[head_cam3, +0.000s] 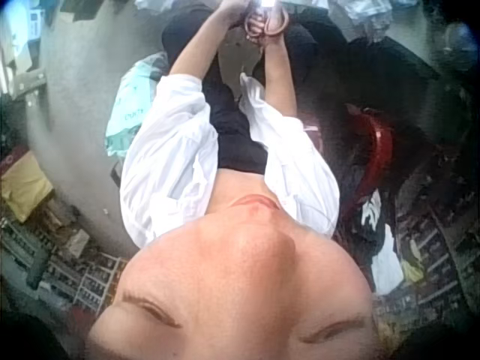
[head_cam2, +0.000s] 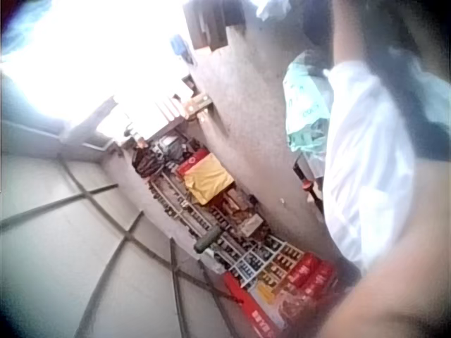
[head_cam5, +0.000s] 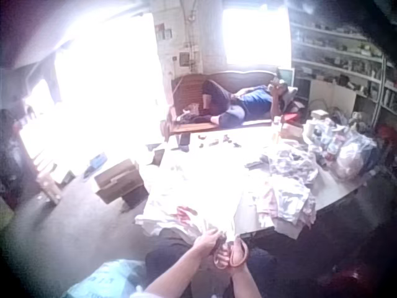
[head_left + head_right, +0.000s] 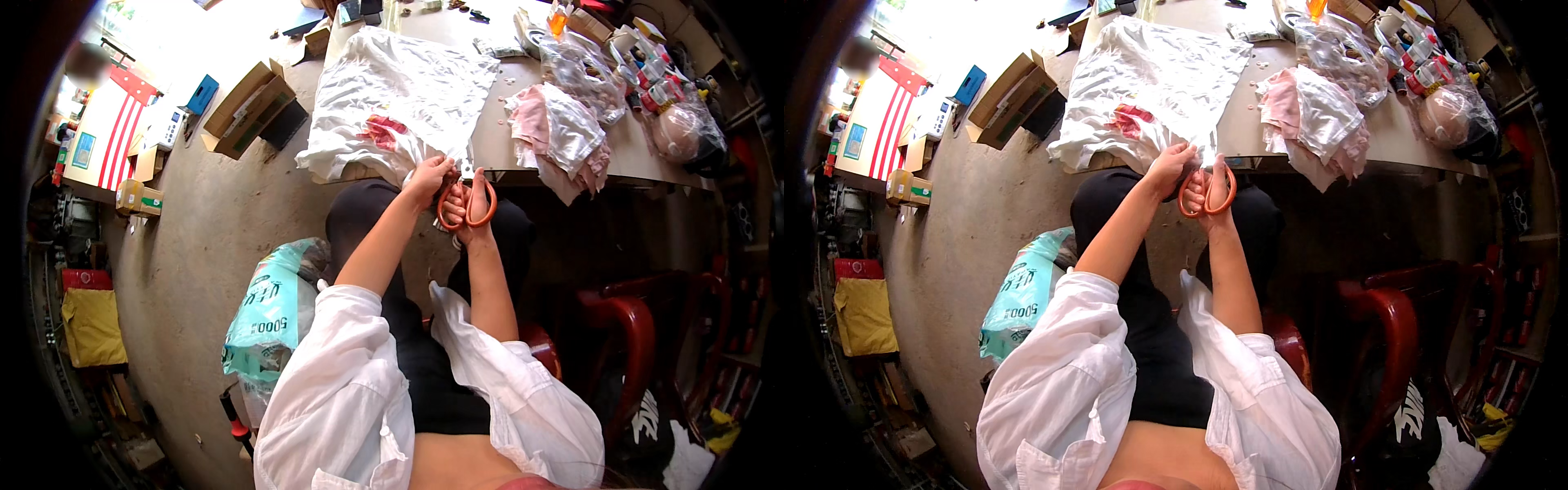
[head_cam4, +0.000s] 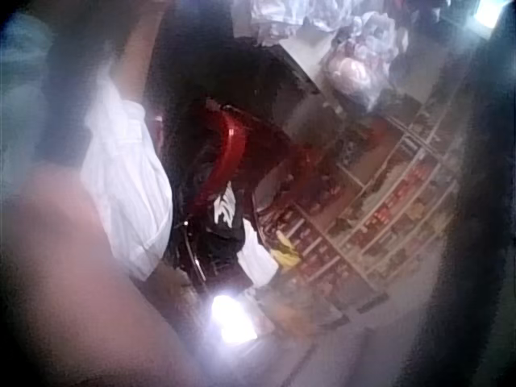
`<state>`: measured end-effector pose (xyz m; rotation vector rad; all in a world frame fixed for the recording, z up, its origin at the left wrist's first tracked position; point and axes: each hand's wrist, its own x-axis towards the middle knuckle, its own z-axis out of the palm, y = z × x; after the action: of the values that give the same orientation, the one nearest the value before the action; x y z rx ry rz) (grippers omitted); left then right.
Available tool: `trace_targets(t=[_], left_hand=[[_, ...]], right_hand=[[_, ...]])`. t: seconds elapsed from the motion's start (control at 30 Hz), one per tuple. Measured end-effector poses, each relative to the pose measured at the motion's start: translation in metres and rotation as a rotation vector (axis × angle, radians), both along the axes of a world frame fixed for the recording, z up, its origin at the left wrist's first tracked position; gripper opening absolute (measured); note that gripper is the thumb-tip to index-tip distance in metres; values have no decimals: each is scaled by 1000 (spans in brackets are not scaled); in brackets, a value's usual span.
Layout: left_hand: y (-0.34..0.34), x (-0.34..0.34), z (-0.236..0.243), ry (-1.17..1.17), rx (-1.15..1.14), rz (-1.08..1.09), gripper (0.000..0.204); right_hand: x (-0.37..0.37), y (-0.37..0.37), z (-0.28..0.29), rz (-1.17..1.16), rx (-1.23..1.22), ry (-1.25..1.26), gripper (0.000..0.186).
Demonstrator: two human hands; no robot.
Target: The person uses orange-handled scissors to cut a white t-shirt with a red graphic on a low table. They repeatedly trim the edges and cut away sections of the fabric, placing the cut pieces aside.
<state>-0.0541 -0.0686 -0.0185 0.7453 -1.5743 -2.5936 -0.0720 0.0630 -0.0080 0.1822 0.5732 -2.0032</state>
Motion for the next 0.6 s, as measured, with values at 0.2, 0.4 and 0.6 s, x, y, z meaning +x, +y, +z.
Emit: trace_targets(t=[0.2,0.4,0.6], left_hand=[[2,14,25,-49,199,-100,22],[-3,23,21,10,346,-126,25],[4,4,45,-135,479,224,33]], right_hand=[[-4,6,17,87,-115,-44,78],[-3,4,19,143,-91,-53,77],[-2,4,4,158,19,-10,78]])
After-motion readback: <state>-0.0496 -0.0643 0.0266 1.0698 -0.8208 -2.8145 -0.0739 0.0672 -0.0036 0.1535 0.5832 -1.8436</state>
